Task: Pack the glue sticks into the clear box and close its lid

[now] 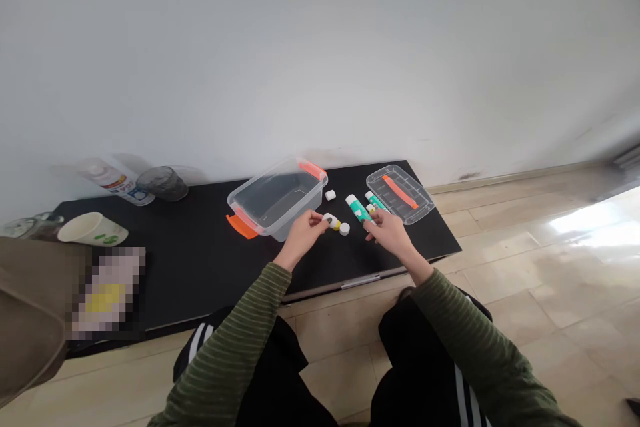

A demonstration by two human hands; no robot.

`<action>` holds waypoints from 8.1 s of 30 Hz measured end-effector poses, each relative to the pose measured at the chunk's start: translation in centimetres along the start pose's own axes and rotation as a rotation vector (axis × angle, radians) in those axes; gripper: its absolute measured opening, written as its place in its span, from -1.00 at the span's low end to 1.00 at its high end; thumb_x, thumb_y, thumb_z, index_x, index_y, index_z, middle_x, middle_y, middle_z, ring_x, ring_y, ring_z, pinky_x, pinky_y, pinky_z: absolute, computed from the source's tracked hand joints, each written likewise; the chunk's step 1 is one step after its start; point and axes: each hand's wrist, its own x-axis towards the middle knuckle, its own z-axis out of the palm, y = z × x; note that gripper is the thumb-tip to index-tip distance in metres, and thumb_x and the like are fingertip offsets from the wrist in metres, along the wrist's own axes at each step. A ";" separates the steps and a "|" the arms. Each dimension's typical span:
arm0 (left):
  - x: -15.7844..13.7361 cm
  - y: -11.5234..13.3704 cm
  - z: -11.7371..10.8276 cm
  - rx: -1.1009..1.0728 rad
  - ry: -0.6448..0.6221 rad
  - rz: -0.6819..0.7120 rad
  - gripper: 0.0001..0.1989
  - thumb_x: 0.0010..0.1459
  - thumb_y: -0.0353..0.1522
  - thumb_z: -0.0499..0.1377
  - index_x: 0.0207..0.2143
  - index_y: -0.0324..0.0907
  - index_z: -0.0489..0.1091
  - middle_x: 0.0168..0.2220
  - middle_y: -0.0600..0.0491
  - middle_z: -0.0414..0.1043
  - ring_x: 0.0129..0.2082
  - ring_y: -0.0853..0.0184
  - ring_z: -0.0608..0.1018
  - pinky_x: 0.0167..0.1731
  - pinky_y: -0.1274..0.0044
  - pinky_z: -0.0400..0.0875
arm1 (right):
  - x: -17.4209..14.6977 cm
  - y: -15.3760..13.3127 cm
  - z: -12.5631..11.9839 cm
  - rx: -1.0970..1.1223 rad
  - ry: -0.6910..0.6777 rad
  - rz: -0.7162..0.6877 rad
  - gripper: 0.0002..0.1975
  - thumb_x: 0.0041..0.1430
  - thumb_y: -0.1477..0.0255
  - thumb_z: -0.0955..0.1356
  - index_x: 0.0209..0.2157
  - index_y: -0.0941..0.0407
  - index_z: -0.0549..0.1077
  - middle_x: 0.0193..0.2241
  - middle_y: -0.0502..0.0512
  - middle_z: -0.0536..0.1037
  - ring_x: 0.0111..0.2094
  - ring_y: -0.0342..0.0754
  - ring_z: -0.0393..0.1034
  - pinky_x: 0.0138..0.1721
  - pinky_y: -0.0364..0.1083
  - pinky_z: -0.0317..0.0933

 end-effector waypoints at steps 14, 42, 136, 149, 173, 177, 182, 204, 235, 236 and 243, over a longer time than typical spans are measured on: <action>-0.3 1.5 -0.3 -0.933 -0.096 -0.159 -0.85 0.23 -0.39 0.19 -0.23 -0.30 0.50 -0.30 -0.11 0.61 -0.24 0.26 0.66 0.00 0.35 0.52 | -1.8 -0.3 1.4 0.077 -0.036 -0.315 -0.72 0.06 0.38 0.40 -0.15 0.09 0.51 -0.31 0.03 0.62 -0.42 -0.11 0.50 -0.40 -0.15 0.35; -0.5 -1.0 0.9 -0.723 -0.184 -0.039 -0.67 0.16 -0.25 0.30 -0.07 -0.24 0.54 -0.16 -0.06 0.56 -0.16 0.28 0.60 0.07 0.26 0.46 | -2.7 -0.5 1.5 -0.166 0.040 -0.331 -0.73 0.08 0.40 0.40 -0.14 0.07 0.59 -0.37 0.02 0.62 -0.43 -0.10 0.45 -0.30 -0.11 0.31; 1.3 0.1 2.5 -0.728 -0.300 -0.071 -0.61 -0.01 -0.29 0.43 -0.12 -0.26 0.58 -0.13 -0.09 0.59 -0.20 0.32 0.60 0.00 0.41 0.47 | -0.9 1.1 1.7 0.498 -0.347 0.061 -0.50 0.07 0.04 0.44 -0.17 0.18 0.56 -0.38 0.17 0.62 -0.49 -0.07 0.48 -0.59 -0.19 0.10; 3.5 -1.9 2.5 -0.232 -0.059 0.119 -0.55 0.02 -0.22 0.37 -0.05 -0.23 0.54 -0.04 -0.14 0.57 -0.04 0.14 0.58 0.05 0.31 0.40 | 1.4 2.0 0.8 -0.126 -0.086 -0.151 -0.74 0.20 0.25 0.38 -0.17 0.09 0.58 -0.35 -0.01 0.60 -0.31 -0.11 0.45 -0.28 -0.15 0.23; 4.9 -4.9 3.6 0.773 -0.002 0.253 -0.80 0.12 -0.38 0.18 -0.19 -0.19 0.51 -0.13 -0.10 0.49 -0.09 0.12 0.46 0.00 0.33 0.31 | 3.6 2.4 -0.2 -0.715 0.076 0.010 -0.74 0.32 0.27 0.30 -0.06 0.02 0.53 -0.06 0.15 0.55 0.01 0.05 0.37 -0.17 -0.09 0.23; 4.9 -4.9 3.3 0.749 -0.017 0.269 -0.80 0.10 -0.39 0.18 -0.20 -0.18 0.51 -0.13 -0.11 0.49 -0.10 0.11 0.46 0.00 0.31 0.31 | 4.1 3.4 -1.4 -0.760 0.128 0.011 -0.77 0.27 0.34 0.35 -0.07 0.02 0.54 -0.06 0.18 0.54 0.07 0.09 0.31 -0.16 -0.07 0.25; 4.8 -4.6 3.3 0.735 -0.013 0.260 -0.81 0.09 -0.39 0.19 -0.22 -0.19 0.51 -0.15 -0.12 0.49 -0.10 0.10 0.47 -0.01 0.31 0.31 | 4.4 4.3 -1.0 -0.824 0.104 0.056 -0.76 0.25 0.33 0.37 -0.10 0.08 0.57 -0.07 0.25 0.53 0.05 0.12 0.31 -0.13 -0.03 0.25; 2.7 0.0 1.8 -0.817 -0.147 -0.099 -0.83 0.10 -0.38 0.33 -0.24 -0.26 0.52 -0.14 -0.09 0.59 -0.13 0.30 0.62 0.11 0.37 0.43 | 0.2 0.9 0.3 -0.233 0.053 -0.240 -0.78 0.19 0.35 0.39 -0.12 0.01 0.55 -0.19 0.02 0.64 -0.24 -0.05 0.50 -0.13 -0.09 0.30; 1.5 -0.7 2.7 -0.642 -0.256 -0.062 -0.62 -0.11 -0.27 0.48 -0.24 -0.27 0.56 -0.20 -0.06 0.60 -0.18 0.26 0.62 0.09 0.28 0.46 | -0.7 1.7 0.7 -0.036 -0.055 -0.232 -0.75 0.11 0.38 0.40 -0.17 0.06 0.64 -0.33 0.01 0.66 -0.33 -0.07 0.50 -0.27 -0.14 0.28; 1.5 -0.8 2.8 -0.639 -0.264 -0.067 -0.62 -0.10 -0.27 0.48 -0.24 -0.28 0.56 -0.20 -0.06 0.60 -0.18 0.26 0.62 0.09 0.28 0.46 | -0.8 2.0 0.8 -0.010 -0.067 -0.214 -0.74 0.11 0.36 0.40 -0.17 0.08 0.64 -0.37 0.00 0.65 -0.35 -0.07 0.50 -0.30 -0.15 0.27; 1.2 -0.5 3.3 -0.684 -0.280 -0.110 -0.71 0.09 -0.29 0.37 -0.19 -0.28 0.48 -0.20 -0.08 0.59 -0.23 0.29 0.63 -0.01 0.32 0.52 | -0.5 2.0 1.2 0.094 -0.151 -0.171 -0.72 0.15 0.28 0.40 -0.18 0.13 0.62 -0.44 0.02 0.62 -0.41 -0.10 0.49 -0.35 -0.17 0.28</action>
